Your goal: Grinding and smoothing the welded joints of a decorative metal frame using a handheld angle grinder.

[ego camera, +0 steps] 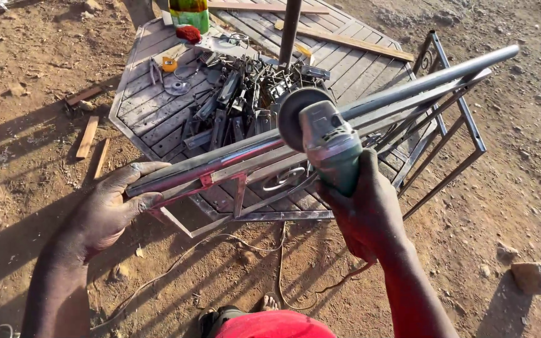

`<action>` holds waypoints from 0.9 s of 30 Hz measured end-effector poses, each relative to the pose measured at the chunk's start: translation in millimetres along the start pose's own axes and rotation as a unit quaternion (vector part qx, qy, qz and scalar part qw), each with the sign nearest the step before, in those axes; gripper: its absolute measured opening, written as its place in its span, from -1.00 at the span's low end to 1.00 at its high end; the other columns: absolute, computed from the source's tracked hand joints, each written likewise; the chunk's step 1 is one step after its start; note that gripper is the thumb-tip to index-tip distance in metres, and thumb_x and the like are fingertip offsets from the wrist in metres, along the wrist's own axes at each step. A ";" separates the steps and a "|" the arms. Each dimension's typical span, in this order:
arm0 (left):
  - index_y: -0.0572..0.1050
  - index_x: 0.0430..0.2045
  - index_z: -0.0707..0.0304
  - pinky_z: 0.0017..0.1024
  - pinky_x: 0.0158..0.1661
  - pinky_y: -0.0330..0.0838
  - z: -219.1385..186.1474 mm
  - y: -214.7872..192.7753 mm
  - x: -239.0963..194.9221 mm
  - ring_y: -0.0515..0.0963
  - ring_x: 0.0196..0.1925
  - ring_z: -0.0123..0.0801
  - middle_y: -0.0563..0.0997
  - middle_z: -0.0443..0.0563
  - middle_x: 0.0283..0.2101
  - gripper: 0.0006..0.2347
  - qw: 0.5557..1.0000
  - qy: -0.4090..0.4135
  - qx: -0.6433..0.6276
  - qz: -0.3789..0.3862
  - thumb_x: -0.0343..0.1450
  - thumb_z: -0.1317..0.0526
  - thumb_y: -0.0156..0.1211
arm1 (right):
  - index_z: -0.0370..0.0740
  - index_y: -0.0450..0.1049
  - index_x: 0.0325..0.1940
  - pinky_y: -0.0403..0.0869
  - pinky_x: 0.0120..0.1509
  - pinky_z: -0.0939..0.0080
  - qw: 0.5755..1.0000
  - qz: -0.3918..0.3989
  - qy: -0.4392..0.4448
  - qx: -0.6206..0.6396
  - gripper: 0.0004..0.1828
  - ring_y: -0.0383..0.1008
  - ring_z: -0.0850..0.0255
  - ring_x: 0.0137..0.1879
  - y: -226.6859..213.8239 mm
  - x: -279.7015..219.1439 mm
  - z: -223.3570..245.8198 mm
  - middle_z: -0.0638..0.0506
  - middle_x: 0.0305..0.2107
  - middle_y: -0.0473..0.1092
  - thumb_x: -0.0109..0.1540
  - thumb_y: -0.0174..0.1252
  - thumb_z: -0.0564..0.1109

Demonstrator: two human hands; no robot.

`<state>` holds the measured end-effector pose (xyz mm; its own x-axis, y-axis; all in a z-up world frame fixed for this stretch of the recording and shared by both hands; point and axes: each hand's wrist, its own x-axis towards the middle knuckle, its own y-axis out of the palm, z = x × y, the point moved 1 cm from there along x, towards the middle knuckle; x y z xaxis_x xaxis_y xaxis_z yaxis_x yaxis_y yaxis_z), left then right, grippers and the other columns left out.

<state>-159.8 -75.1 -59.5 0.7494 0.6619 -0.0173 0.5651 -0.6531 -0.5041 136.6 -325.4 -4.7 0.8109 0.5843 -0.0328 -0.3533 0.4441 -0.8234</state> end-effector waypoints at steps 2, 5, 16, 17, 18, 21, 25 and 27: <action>0.48 0.19 0.05 -0.47 0.29 0.32 3.4 0.4 5.6 0.53 0.27 -0.47 0.61 -0.13 0.22 -0.55 0.999 -0.007 0.023 -0.021 0.36 0.32 0.24 | -0.08 0.20 -0.16 0.32 -0.30 -0.10 1.000 0.016 0.005 -0.023 -0.44 0.42 -0.10 -0.37 4.2 2.0 -1.7 -0.09 -0.44 0.47 0.08 0.30 0.28; 0.36 0.28 -0.07 -0.10 0.29 0.38 17.8 -4.2 10.5 0.36 0.41 0.03 0.25 0.07 0.49 -0.52 0.995 -0.096 0.018 0.025 0.39 0.21 0.16 | -0.06 0.21 -0.05 0.33 -0.32 -0.09 0.997 -0.051 -0.023 0.055 -0.41 0.41 -0.03 -0.40 13.7 12.2 -12.4 -0.08 -0.42 0.46 0.10 0.37 0.21; 0.52 0.13 0.17 -0.22 0.14 0.54 82.5 17.7 0.2 0.63 0.09 -0.26 0.68 0.17 0.09 -0.48 0.967 0.027 -0.251 -0.022 0.23 0.27 0.48 | -0.22 0.25 0.01 0.36 -0.07 -0.30 0.986 -0.084 -0.023 0.143 -0.39 0.48 -0.31 -0.17 23.1 -4.1 -27.2 -0.38 -0.37 0.39 0.15 0.42 0.12; 0.52 0.13 0.17 -0.22 0.14 0.54 68.4 25.5 -1.1 0.63 0.09 -0.26 0.68 0.17 0.09 -0.48 0.967 0.027 -0.251 -0.026 0.23 0.27 0.48 | -0.22 0.25 0.01 0.36 -0.07 -0.30 0.986 -0.082 -0.026 0.143 -0.39 0.48 -0.31 -0.17 19.5 -5.4 -20.9 -0.38 -0.37 0.39 0.15 0.42 0.12; 0.58 0.05 0.25 -0.34 0.00 0.58 55.9 33.8 -1.8 0.69 -0.04 -0.28 0.74 0.14 -0.04 -0.50 0.972 -0.054 -0.231 -0.012 0.19 0.17 0.46 | -0.16 0.27 -0.03 0.32 -0.17 -0.15 0.990 -0.082 0.024 0.112 -0.43 0.39 -0.09 -0.24 16.2 -6.5 -15.4 -0.21 -0.36 0.39 0.14 0.39 0.16; 0.69 -0.11 0.21 -0.54 -0.44 0.28 51.4 51.1 -3.2 0.35 -0.51 -0.50 0.44 -0.15 -0.53 -0.58 0.977 -0.070 -0.202 0.001 0.22 0.00 0.39 | -0.11 0.28 -0.05 0.28 -0.30 -0.01 0.993 -0.066 0.076 0.063 -0.46 0.29 0.11 -0.33 9.4 -18.4 6.4 -0.04 -0.38 0.37 0.11 0.35 0.18; 0.57 -0.44 0.09 -0.49 -0.70 -0.19 67.3 58.9 -3.3 -0.06 -0.75 -0.66 0.05 -0.39 -0.78 -0.78 0.983 -0.041 -0.175 -0.019 0.32 0.02 0.44 | -0.09 0.23 -0.13 0.27 -0.36 -0.02 0.997 0.000 0.063 -0.051 -0.42 0.34 0.02 -0.43 16.9 -50.2 56.6 -0.08 -0.49 0.44 0.07 0.34 0.26; 0.52 -0.21 0.21 -0.39 -0.36 0.26 53.9 52.4 -0.7 0.36 -0.38 -0.42 0.40 -0.10 -0.41 -0.69 0.977 -0.014 -0.211 0.008 0.32 0.03 0.34 | -0.03 0.24 -0.13 0.34 -0.29 -0.05 0.993 0.041 0.029 -0.109 -0.38 0.45 -0.05 -0.37 20.8 -61.5 80.1 -0.08 -0.43 0.51 0.03 0.36 0.33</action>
<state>-149.3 -89.9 -132.5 0.7528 0.6565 -0.0484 0.6501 -0.7530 -0.1018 42.0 -297.7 25.6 0.8118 0.5689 -0.1319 -0.3148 0.2360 -0.9194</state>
